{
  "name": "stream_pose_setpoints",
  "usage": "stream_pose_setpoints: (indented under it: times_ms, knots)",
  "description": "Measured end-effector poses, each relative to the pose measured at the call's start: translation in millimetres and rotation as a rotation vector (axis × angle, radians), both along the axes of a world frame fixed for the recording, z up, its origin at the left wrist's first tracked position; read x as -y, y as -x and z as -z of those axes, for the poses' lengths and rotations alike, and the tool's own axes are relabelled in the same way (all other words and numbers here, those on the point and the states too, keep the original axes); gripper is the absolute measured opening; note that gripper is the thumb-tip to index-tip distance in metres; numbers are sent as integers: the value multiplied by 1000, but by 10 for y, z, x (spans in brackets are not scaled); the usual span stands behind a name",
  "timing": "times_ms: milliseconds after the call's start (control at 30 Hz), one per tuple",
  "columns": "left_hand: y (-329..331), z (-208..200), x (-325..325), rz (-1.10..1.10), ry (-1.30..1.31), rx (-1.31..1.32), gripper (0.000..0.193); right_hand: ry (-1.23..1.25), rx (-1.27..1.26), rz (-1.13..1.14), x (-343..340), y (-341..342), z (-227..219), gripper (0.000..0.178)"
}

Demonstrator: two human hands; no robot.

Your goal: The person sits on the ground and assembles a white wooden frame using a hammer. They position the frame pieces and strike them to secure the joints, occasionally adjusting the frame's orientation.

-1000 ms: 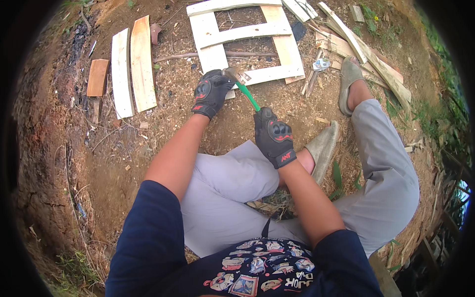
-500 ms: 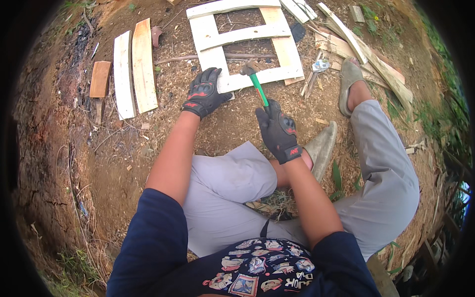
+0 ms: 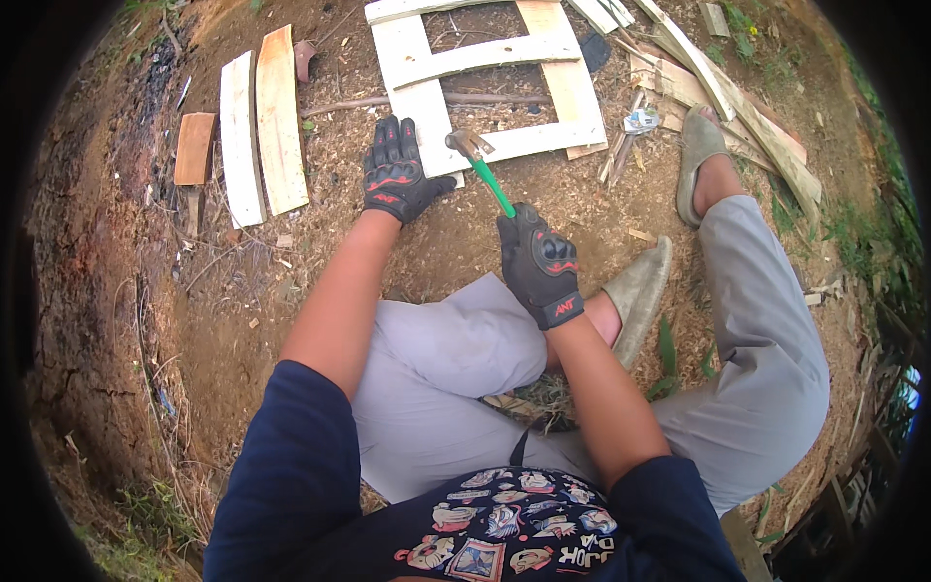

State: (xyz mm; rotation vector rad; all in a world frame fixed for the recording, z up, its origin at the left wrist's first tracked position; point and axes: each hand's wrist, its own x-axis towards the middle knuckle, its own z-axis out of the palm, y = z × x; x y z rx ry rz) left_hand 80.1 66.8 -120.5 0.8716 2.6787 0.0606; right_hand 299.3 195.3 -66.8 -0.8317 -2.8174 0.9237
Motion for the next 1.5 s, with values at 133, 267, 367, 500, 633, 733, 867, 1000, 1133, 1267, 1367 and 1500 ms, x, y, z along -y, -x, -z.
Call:
stream_pose_setpoints:
  times_ms: [133,267,367,500,633,733,867,1000,1133,1267,1367,1500]
  knots:
    - [12,5,-4,-1,11,13,130,-19,-163,-39,13,56,-131,23]
    - [21,-1,-24,-4,22,25,129,-79,72,-84,-4,16,59,21]
    - [27,8,-3,-12,8,13,128,-14,-28,57,48,23,-103,22]
    - [36,-14,-36,-3,39,60,129,-53,10,12,72,-18,95,22]
    - [49,-4,6,-22,59,67,131,-120,-75,-20,55,-109,145,21]
    - [37,39,18,-26,54,66,131,-30,-102,36,65,-88,151,23]
    - [22,3,-20,-21,77,98,131,33,44,-14,-37,-122,391,32]
    - [58,38,15,-27,53,71,132,205,33,130,-45,-171,335,35]
    - [49,-24,-59,-22,51,94,131,389,65,197,-46,-217,538,29]
    - [38,-3,-11,-26,30,70,131,1260,-21,584,14,-63,215,28]
    - [62,21,12,-15,42,73,131,1261,114,396,-6,34,9,26]
    - [59,4,-6,-25,34,79,132,1388,-22,583,58,83,-57,28]
